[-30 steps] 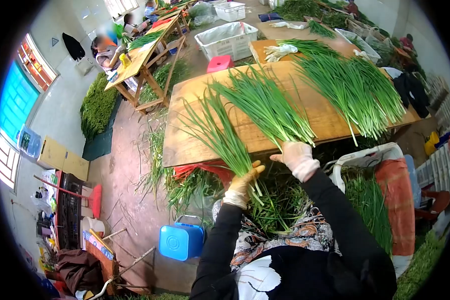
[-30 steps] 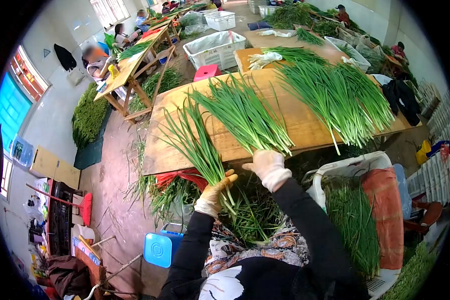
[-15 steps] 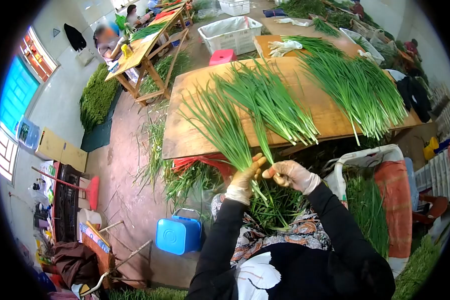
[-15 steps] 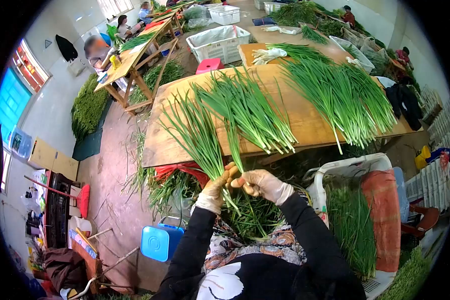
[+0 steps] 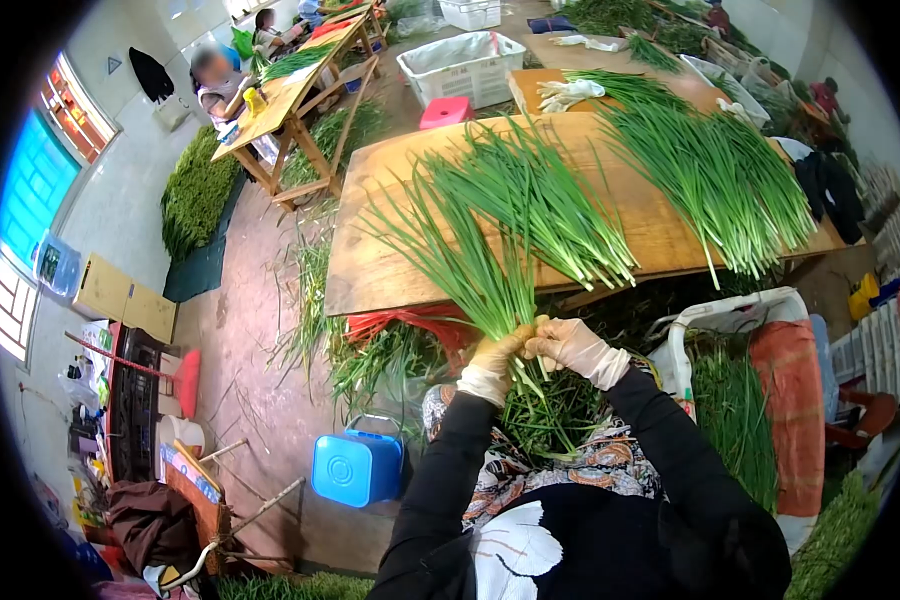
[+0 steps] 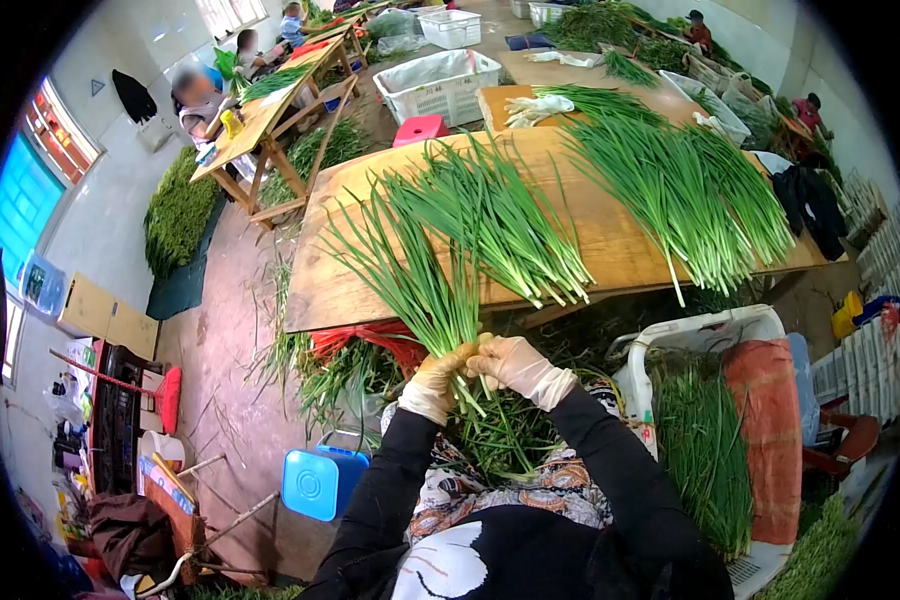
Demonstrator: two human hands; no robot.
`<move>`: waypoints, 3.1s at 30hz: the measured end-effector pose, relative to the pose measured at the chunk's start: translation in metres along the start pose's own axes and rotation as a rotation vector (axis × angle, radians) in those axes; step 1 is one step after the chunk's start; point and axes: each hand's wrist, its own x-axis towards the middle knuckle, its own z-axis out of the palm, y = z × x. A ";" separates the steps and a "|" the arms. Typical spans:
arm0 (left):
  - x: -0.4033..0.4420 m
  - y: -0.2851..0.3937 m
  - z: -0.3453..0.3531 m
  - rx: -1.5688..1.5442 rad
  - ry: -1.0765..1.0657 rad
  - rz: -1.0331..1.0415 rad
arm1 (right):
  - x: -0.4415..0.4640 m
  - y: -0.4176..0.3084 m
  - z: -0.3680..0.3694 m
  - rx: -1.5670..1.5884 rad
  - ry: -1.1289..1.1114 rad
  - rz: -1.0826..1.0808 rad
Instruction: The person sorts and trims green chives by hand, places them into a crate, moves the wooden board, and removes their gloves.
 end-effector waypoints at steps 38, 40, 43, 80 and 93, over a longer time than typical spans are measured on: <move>0.000 0.032 0.026 0.200 0.397 0.169 | -0.057 0.032 0.008 -0.385 0.369 -0.301; -0.001 0.056 0.025 0.177 0.362 0.200 | -0.065 0.047 -0.010 -1.056 -0.034 0.040; -0.006 0.085 0.042 0.066 0.143 0.279 | -0.054 0.030 -0.035 -1.078 0.033 0.111; -0.002 0.017 -0.006 0.106 0.083 0.045 | 0.003 0.023 0.019 -0.237 0.236 -0.194; 0.009 0.032 -0.018 0.123 0.262 0.193 | -0.066 0.076 -0.011 -1.040 0.285 -0.112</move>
